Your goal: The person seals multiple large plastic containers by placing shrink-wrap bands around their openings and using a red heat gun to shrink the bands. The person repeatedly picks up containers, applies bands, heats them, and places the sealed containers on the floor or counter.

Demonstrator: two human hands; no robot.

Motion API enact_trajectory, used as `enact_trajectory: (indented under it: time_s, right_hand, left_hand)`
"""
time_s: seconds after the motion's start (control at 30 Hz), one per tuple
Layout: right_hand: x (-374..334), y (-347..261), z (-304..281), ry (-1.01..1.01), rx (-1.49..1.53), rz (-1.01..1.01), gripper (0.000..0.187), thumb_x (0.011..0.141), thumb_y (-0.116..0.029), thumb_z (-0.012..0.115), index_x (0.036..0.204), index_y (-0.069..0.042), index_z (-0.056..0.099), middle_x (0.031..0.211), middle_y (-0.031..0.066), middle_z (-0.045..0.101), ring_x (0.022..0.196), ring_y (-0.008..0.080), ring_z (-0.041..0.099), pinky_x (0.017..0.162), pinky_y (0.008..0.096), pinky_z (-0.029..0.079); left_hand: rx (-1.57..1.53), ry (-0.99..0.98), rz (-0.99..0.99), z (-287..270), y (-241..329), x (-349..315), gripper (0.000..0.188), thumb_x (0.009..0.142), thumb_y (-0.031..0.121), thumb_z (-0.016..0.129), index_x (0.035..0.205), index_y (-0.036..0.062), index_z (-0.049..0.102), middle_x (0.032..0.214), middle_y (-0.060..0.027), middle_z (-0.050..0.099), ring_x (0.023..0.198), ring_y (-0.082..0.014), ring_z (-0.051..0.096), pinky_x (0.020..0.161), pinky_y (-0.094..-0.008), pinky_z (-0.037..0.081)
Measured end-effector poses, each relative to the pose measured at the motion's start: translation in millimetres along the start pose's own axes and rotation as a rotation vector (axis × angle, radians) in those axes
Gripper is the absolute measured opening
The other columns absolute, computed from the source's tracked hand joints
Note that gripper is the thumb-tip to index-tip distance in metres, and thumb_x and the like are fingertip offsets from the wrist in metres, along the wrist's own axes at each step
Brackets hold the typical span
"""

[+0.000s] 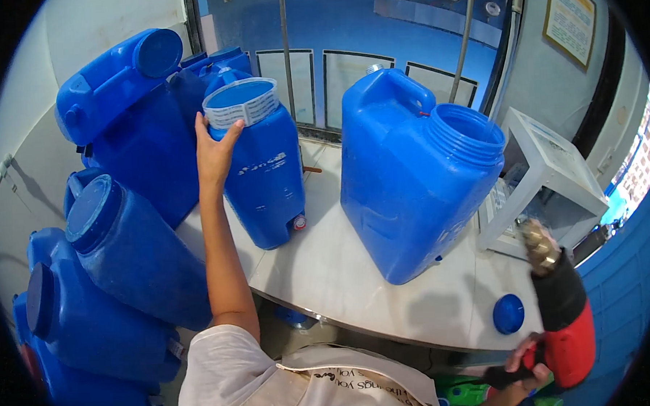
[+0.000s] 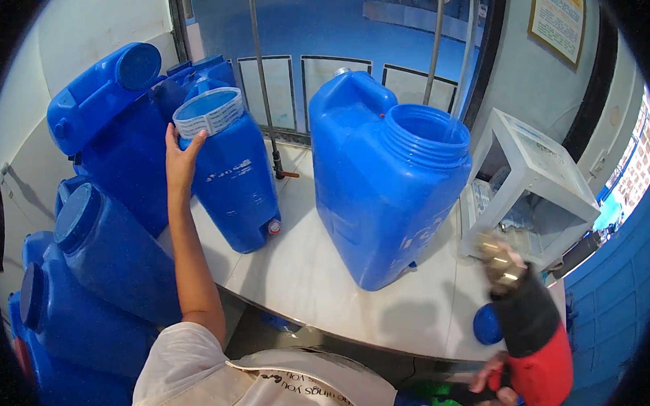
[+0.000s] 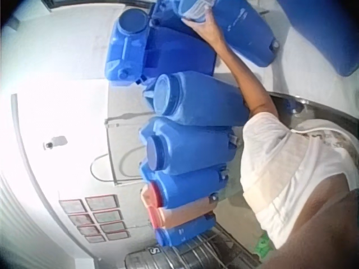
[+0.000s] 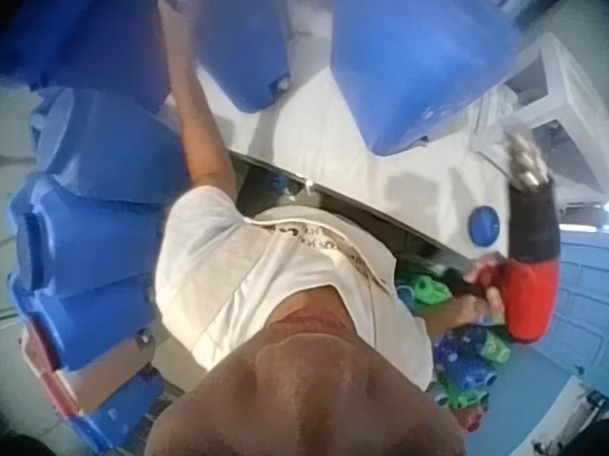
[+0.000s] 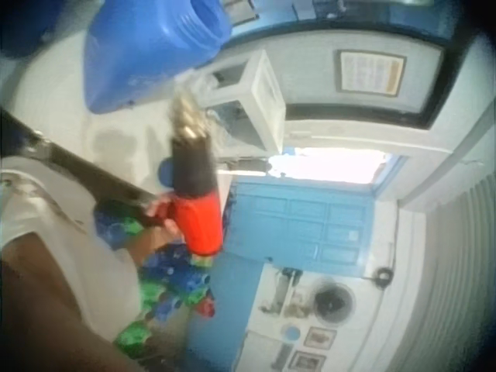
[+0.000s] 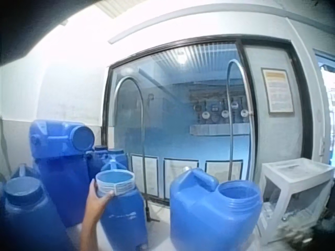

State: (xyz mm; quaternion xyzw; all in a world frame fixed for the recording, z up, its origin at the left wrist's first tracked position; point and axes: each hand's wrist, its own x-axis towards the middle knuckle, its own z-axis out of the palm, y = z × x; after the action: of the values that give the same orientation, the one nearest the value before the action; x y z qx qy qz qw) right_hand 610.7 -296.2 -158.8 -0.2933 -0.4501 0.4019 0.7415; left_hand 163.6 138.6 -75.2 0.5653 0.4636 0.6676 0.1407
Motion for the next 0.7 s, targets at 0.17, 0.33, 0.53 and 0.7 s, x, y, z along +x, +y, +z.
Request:
enact_trajectory:
  time_s: [0.17,0.33,0.53,0.7]
  right_hand:
    - [89.4,79.3,145.6,-0.055,-0.154,0.193,0.044,0.067,-0.027,0.063,0.096,0.003,0.048,0.079,0.0155,0.055,0.054,0.0203,0.055,0.050,0.0304,0.047]
    - [160.3,120.3,225.7,-0.142,-0.013,0.312,0.033,0.073,-0.016,0.058,0.099,0.004,0.050,0.085,0.0174,0.056,0.056,0.0197,0.056,0.050,0.0307,0.048]
    - [189.0,128.6,244.0,-0.087,0.013,0.349,0.029,0.076,-0.017,0.057,0.096,0.003,0.050,0.083,0.0172,0.057,0.054,0.0188,0.056,0.048,0.0300,0.050]
    - [214.7,111.1,247.0,-0.079,0.021,0.397,0.029,0.079,-0.020,0.056,0.094,0.003,0.050,0.082,0.0172,0.057,0.053,0.0177,0.056,0.047,0.0291,0.050]
  left_hand:
    - [0.071,0.025,0.047,4.6,-4.8,3.7,0.098,0.068,0.044,0.073,0.134,-0.0101,0.024,0.133,-0.0283,0.037,0.124,-0.0358,0.038,0.102,-0.0362,0.030]
    - [0.122,0.015,0.020,1.4,0.4,2.4,0.096,0.067,0.045,0.072,0.132,-0.0094,0.028,0.131,-0.0287,0.038,0.123,-0.0377,0.038,0.102,-0.0383,0.030]
    - [0.188,-0.001,-0.023,0.0,10.3,-1.0,0.092,0.068,0.046,0.071,0.130,-0.0084,0.032,0.131,-0.0277,0.038,0.124,-0.0372,0.035,0.103,-0.0417,0.027]
    - [0.200,0.017,0.007,0.9,7.6,-1.7,0.092,0.069,0.047,0.070,0.131,-0.0084,0.032,0.131,-0.0270,0.038,0.124,-0.0367,0.034,0.104,-0.0418,0.026]
